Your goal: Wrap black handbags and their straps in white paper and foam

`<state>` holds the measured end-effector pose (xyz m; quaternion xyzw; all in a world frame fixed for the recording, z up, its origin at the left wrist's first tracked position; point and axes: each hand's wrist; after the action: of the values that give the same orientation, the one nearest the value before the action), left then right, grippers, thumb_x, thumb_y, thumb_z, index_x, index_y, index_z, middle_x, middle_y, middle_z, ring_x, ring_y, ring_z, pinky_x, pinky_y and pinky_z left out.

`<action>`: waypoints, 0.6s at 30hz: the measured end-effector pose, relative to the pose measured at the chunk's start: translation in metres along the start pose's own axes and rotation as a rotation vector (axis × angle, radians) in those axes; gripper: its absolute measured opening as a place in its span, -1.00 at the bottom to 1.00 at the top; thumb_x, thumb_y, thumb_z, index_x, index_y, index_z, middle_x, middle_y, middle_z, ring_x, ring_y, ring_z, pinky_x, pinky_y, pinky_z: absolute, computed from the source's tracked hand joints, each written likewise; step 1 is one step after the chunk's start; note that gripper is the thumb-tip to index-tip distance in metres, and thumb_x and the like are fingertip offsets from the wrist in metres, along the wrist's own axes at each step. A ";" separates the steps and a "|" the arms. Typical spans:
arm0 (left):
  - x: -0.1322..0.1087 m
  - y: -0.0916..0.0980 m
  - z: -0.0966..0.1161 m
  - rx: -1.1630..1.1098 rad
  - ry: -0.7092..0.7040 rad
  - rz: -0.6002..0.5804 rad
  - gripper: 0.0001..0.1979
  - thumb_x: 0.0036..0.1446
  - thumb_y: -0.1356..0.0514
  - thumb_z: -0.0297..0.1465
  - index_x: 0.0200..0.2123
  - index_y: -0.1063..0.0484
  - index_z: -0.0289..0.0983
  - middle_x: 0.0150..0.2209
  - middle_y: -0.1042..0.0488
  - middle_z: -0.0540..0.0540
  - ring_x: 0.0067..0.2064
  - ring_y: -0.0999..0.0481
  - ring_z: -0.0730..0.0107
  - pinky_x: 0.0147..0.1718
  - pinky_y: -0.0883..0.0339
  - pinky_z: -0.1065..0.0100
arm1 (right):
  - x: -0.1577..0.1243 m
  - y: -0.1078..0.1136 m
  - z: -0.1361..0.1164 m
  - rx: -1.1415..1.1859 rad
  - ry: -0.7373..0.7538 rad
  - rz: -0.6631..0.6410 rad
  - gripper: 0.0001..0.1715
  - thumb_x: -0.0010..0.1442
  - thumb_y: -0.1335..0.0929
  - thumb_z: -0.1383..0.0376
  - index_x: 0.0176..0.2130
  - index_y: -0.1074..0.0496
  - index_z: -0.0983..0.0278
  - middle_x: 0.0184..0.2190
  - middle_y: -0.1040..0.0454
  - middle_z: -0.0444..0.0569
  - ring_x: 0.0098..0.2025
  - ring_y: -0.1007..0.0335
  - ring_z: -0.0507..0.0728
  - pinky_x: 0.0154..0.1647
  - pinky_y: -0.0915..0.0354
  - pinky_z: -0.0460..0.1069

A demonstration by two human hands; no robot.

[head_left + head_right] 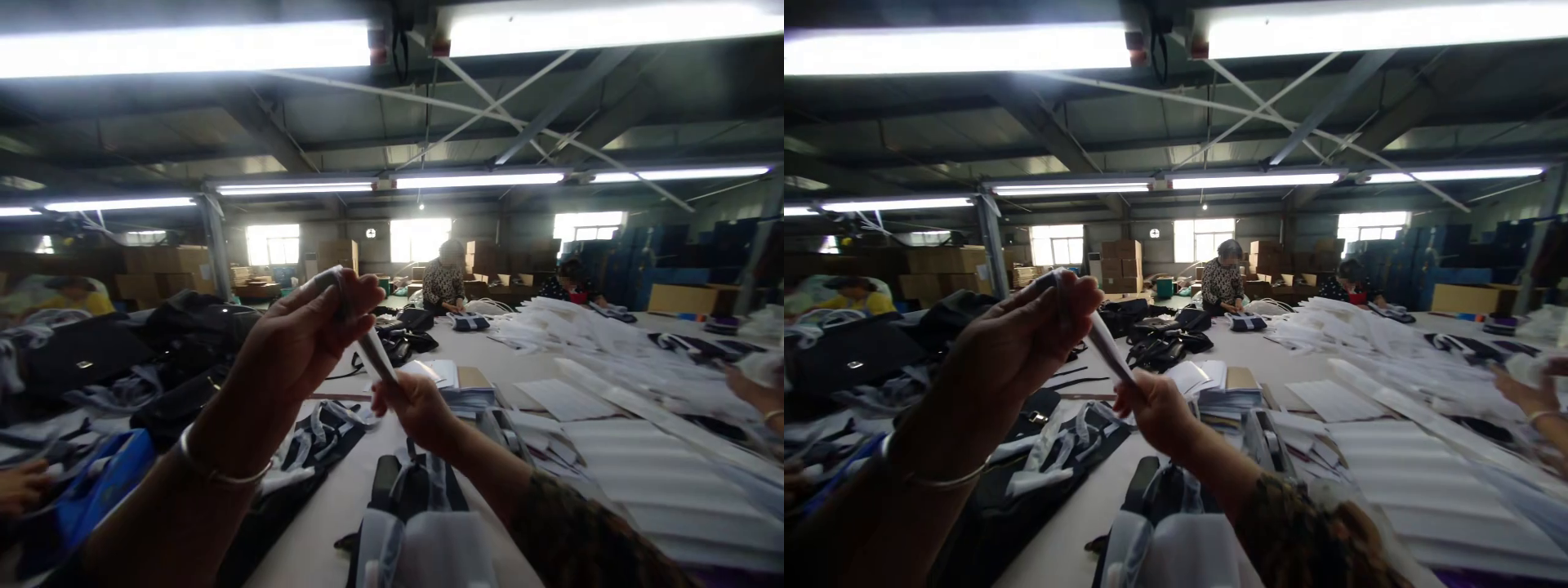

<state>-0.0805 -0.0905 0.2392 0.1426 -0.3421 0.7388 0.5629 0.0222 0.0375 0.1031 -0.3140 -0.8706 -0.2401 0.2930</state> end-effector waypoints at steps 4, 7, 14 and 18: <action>0.008 0.037 -0.040 0.312 -0.243 0.106 -0.83 0.20 -0.29 -0.37 -0.14 -0.58 -0.25 -0.15 -0.65 -0.14 -0.06 -0.63 0.14 -0.06 -0.56 0.14 | -0.058 -0.014 0.004 0.206 -0.247 -0.082 -0.60 0.27 -0.33 0.04 -0.41 -0.38 0.30 -0.61 -0.48 -0.10 -0.59 -0.39 0.02 -0.51 -0.28 -0.09; -0.001 0.065 -0.071 0.778 -0.487 -0.008 -0.77 0.27 -0.21 -0.41 -0.02 -0.55 -0.23 -0.03 -0.62 -0.16 0.03 -0.59 0.16 0.10 -0.44 0.12 | -0.083 -0.009 -0.007 0.395 -0.401 -0.114 -0.56 0.24 -0.36 0.02 -0.44 -0.35 0.31 -0.69 -0.44 -0.11 -0.66 -0.36 0.01 -0.58 -0.20 -0.12; -0.054 0.111 -0.129 1.467 -0.787 -0.592 -0.58 0.26 -0.07 -0.56 0.18 -0.31 -0.33 0.04 -0.52 -0.33 0.03 -0.55 0.11 0.00 -0.47 0.11 | -0.093 0.030 -0.037 0.683 -0.517 -0.057 -0.50 0.19 -0.38 -0.08 -0.41 -0.32 0.30 -0.76 -0.32 -0.20 -0.80 -0.15 -0.02 -0.78 -0.05 -0.15; -0.090 0.109 -0.148 1.488 -0.600 -0.705 -0.87 0.28 -0.08 -0.47 -0.19 -0.41 -0.33 -0.40 -0.49 -0.12 -0.41 -0.48 0.30 -0.37 -0.40 0.29 | -0.071 0.068 -0.041 0.369 -0.507 0.031 -0.53 0.05 -0.50 0.00 -0.31 -0.39 0.31 -0.66 -0.34 -0.23 -0.74 -0.04 -0.10 -0.75 0.04 -0.17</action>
<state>-0.1263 -0.0718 0.0408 0.7584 0.1589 0.4847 0.4057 0.1284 0.0309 0.1010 -0.3186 -0.9399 0.0122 0.1221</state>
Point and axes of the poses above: each hand's wrist, its own x-axis towards the middle knuckle, its own y-axis out of the back of the hand, z = x × y
